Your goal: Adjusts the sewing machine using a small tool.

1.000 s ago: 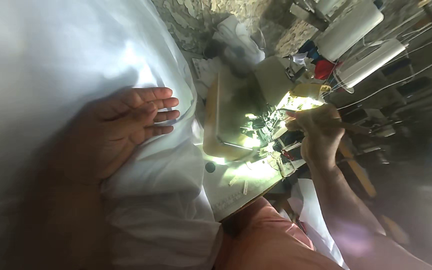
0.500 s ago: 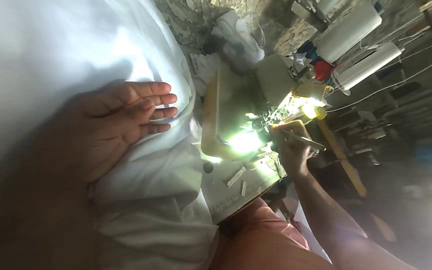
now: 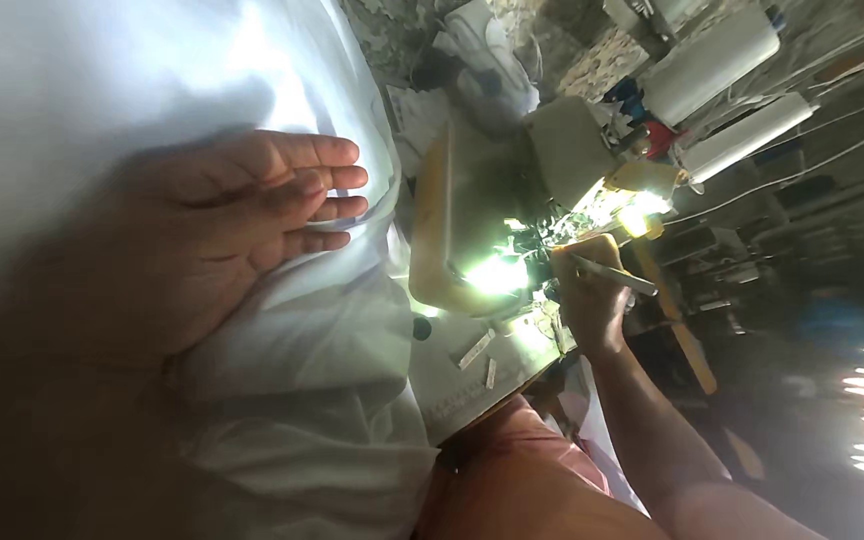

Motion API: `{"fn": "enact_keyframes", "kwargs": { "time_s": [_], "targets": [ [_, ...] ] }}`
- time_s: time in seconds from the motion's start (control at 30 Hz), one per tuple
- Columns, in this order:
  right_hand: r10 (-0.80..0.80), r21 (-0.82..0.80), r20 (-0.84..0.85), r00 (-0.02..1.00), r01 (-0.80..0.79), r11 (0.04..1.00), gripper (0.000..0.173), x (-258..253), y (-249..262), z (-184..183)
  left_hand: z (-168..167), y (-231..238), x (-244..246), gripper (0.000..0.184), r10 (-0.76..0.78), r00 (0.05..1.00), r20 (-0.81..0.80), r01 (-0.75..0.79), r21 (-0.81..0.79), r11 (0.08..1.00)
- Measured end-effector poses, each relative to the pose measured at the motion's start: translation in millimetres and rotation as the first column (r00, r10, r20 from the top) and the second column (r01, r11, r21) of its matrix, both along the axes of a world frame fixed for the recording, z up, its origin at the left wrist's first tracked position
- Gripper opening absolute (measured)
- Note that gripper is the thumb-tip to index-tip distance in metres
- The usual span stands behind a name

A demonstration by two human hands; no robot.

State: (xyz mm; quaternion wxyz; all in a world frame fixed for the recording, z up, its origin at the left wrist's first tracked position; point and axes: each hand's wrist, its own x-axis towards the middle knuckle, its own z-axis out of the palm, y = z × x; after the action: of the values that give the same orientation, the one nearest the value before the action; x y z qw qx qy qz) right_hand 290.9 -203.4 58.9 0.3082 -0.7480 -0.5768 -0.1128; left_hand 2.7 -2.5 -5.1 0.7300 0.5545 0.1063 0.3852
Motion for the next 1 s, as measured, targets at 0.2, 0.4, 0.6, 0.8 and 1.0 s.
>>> {"fn": "enact_keyframes", "kwargs": {
  "time_s": [0.2, 0.4, 0.6, 0.8, 1.0],
  "targets": [
    [-0.046, -0.033, -0.01, 0.999, 0.045, 0.998, 0.009, -3.8, 4.8, 5.3, -0.5, 1.1, -0.5, 0.028, 0.0, 1.0, -0.018, 0.0, 0.015, 1.0],
    [-0.089, -0.063, 0.024, 0.996, 0.09, 0.994, 0.01, -5.8, 6.3, 6.9, 0.0, 1.1, -0.7, 0.029, -0.018, 1.0, -0.001, 0.018, 0.006, 1.0],
    [-0.106, -0.065, 0.028, 0.994, 0.108, 0.992, 0.011, -6.2, 7.0, 6.9, 1.6, 0.6, -0.7, 0.028, -0.021, 1.0, -0.006, 0.021, 0.002, 1.0],
    [-0.089, -0.066, 0.038, 0.995, 0.092, 0.994, 0.009, -5.3, 6.7, 6.8, 0.0, 1.0, -0.6, 0.029, -0.017, 1.0, -0.004, 0.017, 0.022, 1.0],
    [-0.08, -0.069, 0.052, 0.995, 0.084, 0.994, 0.009, -5.3, 7.3, 6.4, -0.8, 1.7, -1.1, 0.028, -0.019, 1.0, 0.001, 0.018, 0.035, 0.999]
  ]
}}
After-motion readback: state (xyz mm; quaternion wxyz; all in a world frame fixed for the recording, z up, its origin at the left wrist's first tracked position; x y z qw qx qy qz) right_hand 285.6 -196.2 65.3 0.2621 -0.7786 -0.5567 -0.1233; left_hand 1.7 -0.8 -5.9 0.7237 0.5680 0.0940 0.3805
